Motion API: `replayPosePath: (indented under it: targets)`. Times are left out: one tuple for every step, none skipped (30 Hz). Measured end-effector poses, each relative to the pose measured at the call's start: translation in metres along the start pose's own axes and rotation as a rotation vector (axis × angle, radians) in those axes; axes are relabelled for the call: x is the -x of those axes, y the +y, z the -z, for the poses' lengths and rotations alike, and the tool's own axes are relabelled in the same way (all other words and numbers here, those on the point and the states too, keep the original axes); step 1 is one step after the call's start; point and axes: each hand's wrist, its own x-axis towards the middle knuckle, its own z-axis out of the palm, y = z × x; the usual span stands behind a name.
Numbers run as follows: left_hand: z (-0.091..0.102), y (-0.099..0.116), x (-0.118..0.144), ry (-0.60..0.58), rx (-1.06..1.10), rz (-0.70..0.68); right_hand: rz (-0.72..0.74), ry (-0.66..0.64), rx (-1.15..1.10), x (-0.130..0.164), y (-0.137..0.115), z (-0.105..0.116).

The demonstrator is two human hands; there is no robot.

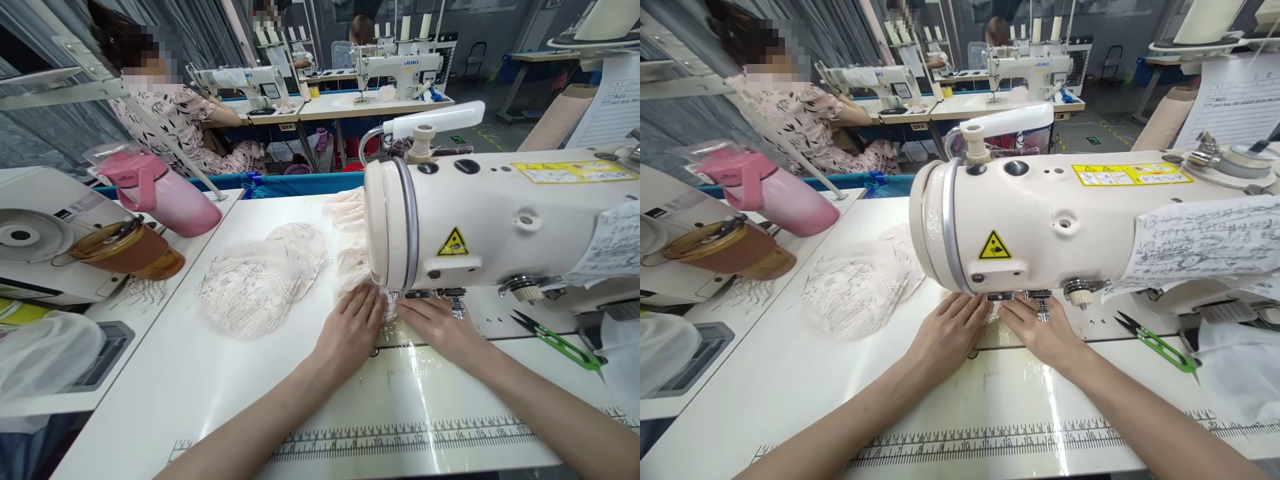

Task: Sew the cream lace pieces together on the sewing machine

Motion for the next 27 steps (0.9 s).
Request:
replayPosePath:
  targets:
    - [0.0, 0.0, 0.0, -0.003, 0.014, 0.007, -0.004, 0.01, 0.05, -0.001, 0.001, 0.002]
    - [0.001, 0.001, 0.0, -0.004, 0.026, 0.015, -0.001, 0.019, 0.089, -0.002, 0.002, 0.003]
    - [0.001, 0.001, -0.001, -0.004, 0.034, 0.02, 0.007, 0.024, 0.106, -0.002, 0.003, 0.004]
    - [0.002, 0.001, -0.001, -0.004, 0.039, 0.025, 0.021, 0.026, 0.112, -0.001, 0.004, 0.004]
    - [0.003, 0.002, -0.002, -0.004, 0.041, 0.029, 0.032, 0.026, 0.118, 0.0, 0.006, 0.003]
    - [0.004, 0.002, -0.002, -0.006, 0.043, 0.033, 0.04, 0.03, 0.124, 0.001, 0.007, 0.001]
    - [0.006, 0.003, -0.003, -0.009, 0.045, 0.038, 0.045, 0.039, 0.131, 0.004, 0.009, -0.001]
    - [0.007, 0.004, -0.004, -0.013, 0.048, 0.042, 0.043, 0.053, 0.135, 0.006, 0.011, -0.004]
    - [0.007, 0.004, -0.005, -0.016, 0.051, 0.046, 0.035, 0.07, 0.13, 0.009, 0.012, -0.007]
    - [0.008, 0.005, -0.006, -0.016, 0.053, 0.049, 0.028, 0.08, 0.11, 0.011, 0.013, -0.009]
    - [0.008, 0.005, -0.006, -0.016, 0.054, 0.053, 0.012, 0.075, 0.065, 0.013, 0.014, -0.011]
    - [0.008, 0.006, -0.007, -0.014, 0.057, 0.058, -0.015, 0.057, -0.006, 0.013, 0.015, -0.012]
    - [0.008, 0.006, -0.007, -0.011, 0.062, 0.065, -0.051, 0.027, -0.099, 0.013, 0.015, -0.012]
    - [0.008, 0.006, -0.008, -0.008, 0.07, 0.071, -0.09, -0.005, -0.195, 0.012, 0.015, -0.012]
    - [0.007, 0.006, -0.008, -0.004, 0.081, 0.078, -0.123, -0.031, -0.277, 0.011, 0.015, -0.011]
    - [0.007, 0.006, -0.008, 0.001, 0.09, 0.084, -0.148, -0.047, -0.332, 0.01, 0.015, -0.009]
    - [0.006, 0.006, -0.008, 0.007, 0.096, 0.09, -0.171, -0.056, -0.349, 0.01, 0.015, -0.008]
    - [0.006, 0.006, -0.007, 0.016, 0.096, 0.092, -0.183, -0.061, -0.336, 0.009, 0.014, -0.007]
    - [0.005, 0.006, -0.007, 0.029, 0.091, 0.082, -0.19, -0.062, -0.311, 0.01, 0.014, -0.007]
    - [0.003, 0.006, -0.006, 0.047, 0.081, 0.058, -0.191, -0.059, -0.272, 0.01, 0.013, -0.006]
    - [0.002, 0.007, -0.005, 0.066, 0.07, 0.025, -0.183, -0.054, -0.22, 0.011, 0.012, -0.006]
    - [0.0, 0.007, -0.004, 0.084, 0.062, -0.012, -0.167, -0.042, -0.153, 0.012, 0.011, -0.006]
    - [-0.001, 0.008, -0.003, 0.096, 0.059, -0.043, -0.146, -0.025, -0.078, 0.013, 0.009, -0.006]
    - [-0.002, 0.008, -0.002, 0.101, 0.06, -0.06, -0.125, -0.006, -0.004, 0.013, 0.008, -0.006]
    - [-0.003, 0.009, -0.001, 0.098, 0.064, -0.057, -0.109, 0.009, 0.054, 0.013, 0.006, -0.006]
    - [-0.003, 0.009, -0.001, 0.089, 0.071, -0.042, -0.095, 0.015, 0.084, 0.013, 0.005, -0.006]
    - [-0.003, 0.01, -0.001, 0.08, 0.08, -0.022, -0.085, 0.011, 0.081, 0.013, 0.003, -0.006]
